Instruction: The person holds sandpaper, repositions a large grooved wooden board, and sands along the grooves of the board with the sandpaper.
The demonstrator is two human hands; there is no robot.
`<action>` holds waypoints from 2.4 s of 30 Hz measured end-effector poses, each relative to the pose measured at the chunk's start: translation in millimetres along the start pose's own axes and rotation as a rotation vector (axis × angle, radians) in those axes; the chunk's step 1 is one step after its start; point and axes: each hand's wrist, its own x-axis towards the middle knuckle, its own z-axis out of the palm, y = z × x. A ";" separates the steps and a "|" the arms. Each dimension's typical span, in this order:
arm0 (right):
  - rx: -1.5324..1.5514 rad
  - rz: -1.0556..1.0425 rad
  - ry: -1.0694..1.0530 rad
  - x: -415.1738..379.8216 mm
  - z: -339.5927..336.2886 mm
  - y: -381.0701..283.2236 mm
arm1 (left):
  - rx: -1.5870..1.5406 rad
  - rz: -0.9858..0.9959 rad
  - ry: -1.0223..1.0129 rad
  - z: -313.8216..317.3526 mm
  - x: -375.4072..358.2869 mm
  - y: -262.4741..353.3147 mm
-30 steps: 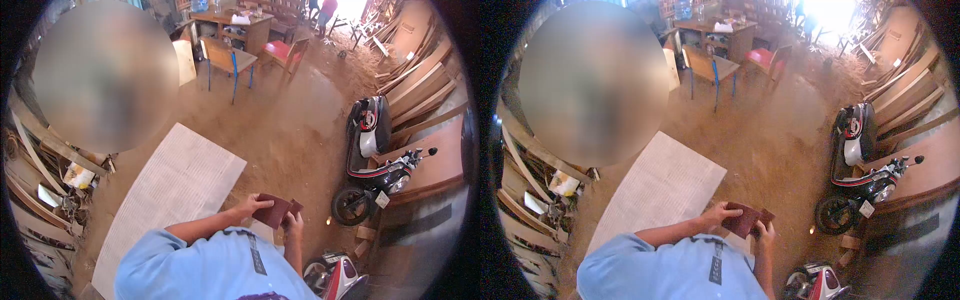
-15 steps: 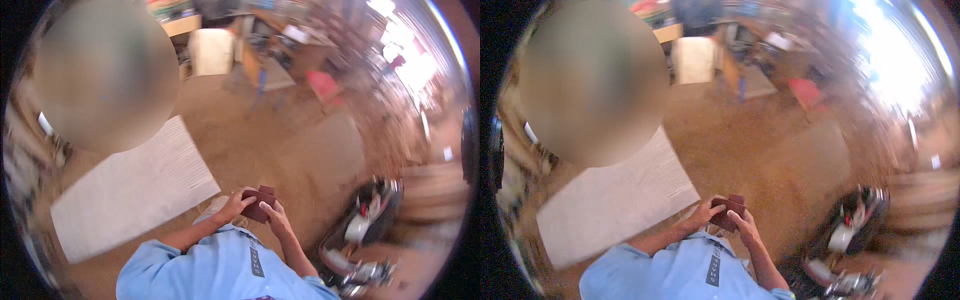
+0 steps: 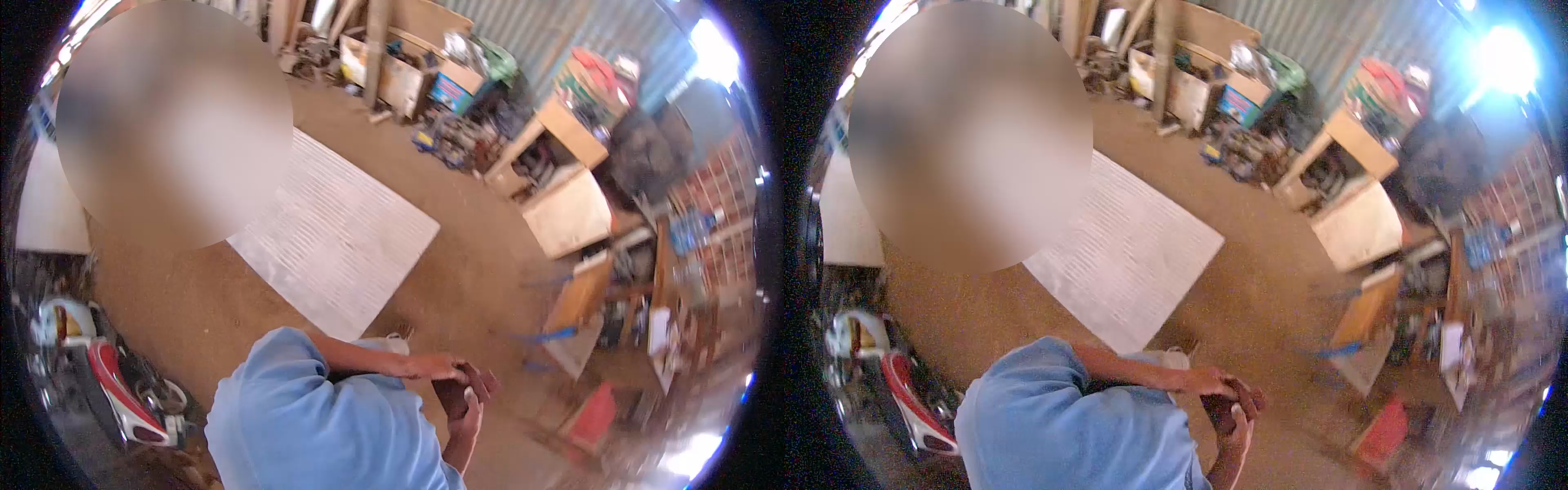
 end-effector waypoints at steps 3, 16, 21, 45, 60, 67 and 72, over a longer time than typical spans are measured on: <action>0.206 0.114 -0.082 52.2 -24.1 -69.1 | 0.192 -0.099 0.124 -9.6 46.1 81.3; -0.020 0.527 -0.547 257.8 -30.3 -168.9 | -0.537 0.145 0.775 -58.7 100.0 153.1; -0.015 0.542 -0.747 328.6 -38.4 -139.5 | -0.548 0.263 1.058 -54.4 137.0 131.1; -0.780 0.167 -0.591 468.3 72.3 -11.9 | -0.129 -0.090 1.772 -133.0 -38.0 -10.4; -0.740 0.018 -0.702 553.7 78.8 27.1 | -0.357 -0.670 1.869 -48.8 -38.8 -206.3; -0.869 0.081 -0.754 547.2 118.1 -14.6 | -0.253 -0.492 1.855 -84.4 -7.0 -131.5; -0.769 -0.053 -0.781 578.8 83.8 68.7 | -0.182 -0.561 1.860 -81.5 -18.5 -129.7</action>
